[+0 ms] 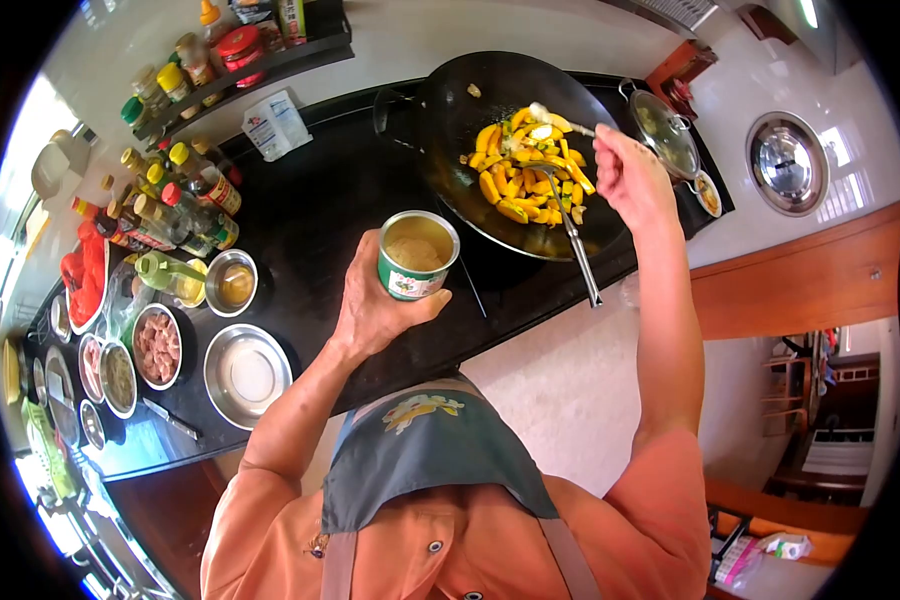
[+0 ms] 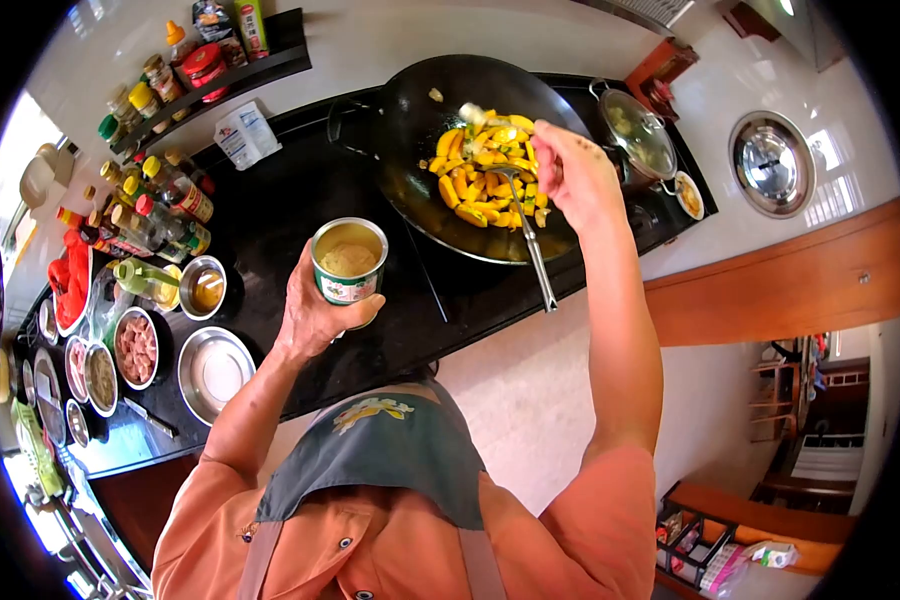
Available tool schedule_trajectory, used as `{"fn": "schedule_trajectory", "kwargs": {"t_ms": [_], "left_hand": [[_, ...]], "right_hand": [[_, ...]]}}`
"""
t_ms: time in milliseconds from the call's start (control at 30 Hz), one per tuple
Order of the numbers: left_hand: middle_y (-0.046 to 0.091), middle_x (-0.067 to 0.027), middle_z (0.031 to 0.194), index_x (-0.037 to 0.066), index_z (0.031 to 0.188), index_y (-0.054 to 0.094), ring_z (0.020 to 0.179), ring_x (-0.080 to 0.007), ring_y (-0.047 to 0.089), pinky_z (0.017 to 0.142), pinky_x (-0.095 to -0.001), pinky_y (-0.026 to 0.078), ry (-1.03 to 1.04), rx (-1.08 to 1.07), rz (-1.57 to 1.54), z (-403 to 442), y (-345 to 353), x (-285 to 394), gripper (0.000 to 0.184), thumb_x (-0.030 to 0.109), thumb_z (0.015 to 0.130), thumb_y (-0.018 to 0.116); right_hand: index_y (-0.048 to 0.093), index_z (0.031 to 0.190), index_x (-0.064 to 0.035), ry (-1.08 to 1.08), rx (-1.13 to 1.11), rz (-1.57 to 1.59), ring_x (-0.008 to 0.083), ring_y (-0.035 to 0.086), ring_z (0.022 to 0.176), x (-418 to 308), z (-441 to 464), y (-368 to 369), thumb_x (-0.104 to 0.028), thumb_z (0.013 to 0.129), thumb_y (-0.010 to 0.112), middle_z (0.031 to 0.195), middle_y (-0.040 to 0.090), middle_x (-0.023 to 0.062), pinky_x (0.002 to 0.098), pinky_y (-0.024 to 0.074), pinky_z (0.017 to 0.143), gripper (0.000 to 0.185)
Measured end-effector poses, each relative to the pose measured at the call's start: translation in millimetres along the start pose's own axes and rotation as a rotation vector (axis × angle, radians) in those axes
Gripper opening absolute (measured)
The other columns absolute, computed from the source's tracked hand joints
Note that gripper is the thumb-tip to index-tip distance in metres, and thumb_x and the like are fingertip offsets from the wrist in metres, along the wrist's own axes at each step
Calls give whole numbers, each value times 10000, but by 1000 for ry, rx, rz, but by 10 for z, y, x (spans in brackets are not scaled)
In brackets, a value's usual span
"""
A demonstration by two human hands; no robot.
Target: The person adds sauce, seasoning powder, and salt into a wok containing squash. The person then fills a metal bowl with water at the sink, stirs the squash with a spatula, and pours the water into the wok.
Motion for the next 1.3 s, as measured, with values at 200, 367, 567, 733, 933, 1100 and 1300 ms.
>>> {"fn": "schedule_trajectory", "kwargs": {"t_ms": [200,367,567,733,933,1100,1300], "left_hand": [[570,-134,1091,11,1180,590,1010,-276,611,904,-380,497,91,-84,159,17,-49,355,682,254,608,873],[594,-151,1135,47,1216,603,1054,-318,616,930,-396,505,280,-154,201,-72,-13,609,711,183,576,881],[604,-167,1149,45,1208,612,1038,-345,646,879,-422,541,352,-270,192,-204,-79,676,730,196,553,896],[613,-158,1128,33,1183,627,1027,-334,647,893,-410,532,293,-331,166,-248,-203,785,733,206,520,889],[603,-132,1092,3,1179,616,998,-293,626,887,-382,499,220,-358,112,-339,-259,699,777,244,485,869],[624,-72,1106,6,1262,575,1044,-196,613,939,-354,485,-35,-366,-211,-373,-281,595,809,216,543,881],[616,-90,1239,11,1353,497,1116,-182,594,1021,-344,445,-152,-364,-490,-446,-309,568,915,195,553,904]], "right_hand": [[698,785,-13,-68,-403,-560,45,536,525,-96,-909,944,-267,948,692,616,594,-15,208,410,473,302],[623,718,-41,-818,-477,-1105,286,617,558,-196,-1334,1523,-242,901,685,628,567,126,409,460,522,279],[595,715,-32,-831,-902,-1114,319,588,637,-163,-1464,1815,-208,891,703,654,552,110,419,442,576,271],[558,670,-25,-658,-1087,-1135,374,599,658,-183,-1539,1918,-208,871,678,682,587,138,454,472,601,298],[611,666,-99,-987,-984,-1290,282,624,755,-98,-1803,2011,-250,851,699,785,628,81,416,488,647,255],[742,1063,-66,-930,-873,-909,208,558,734,-289,-1683,1947,-359,838,772,833,576,57,313,445,649,371],[585,1347,4,-696,-565,-288,156,575,956,41,-1464,1621,-524,1004,540,1046,621,69,320,479,869,631]]}}
Point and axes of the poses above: each hand's wrist, its own z-axis towards the middle knuckle, its own y-axis out of the palm, x = y × z, the point moved 6 cm from there along z, towards the middle knuckle
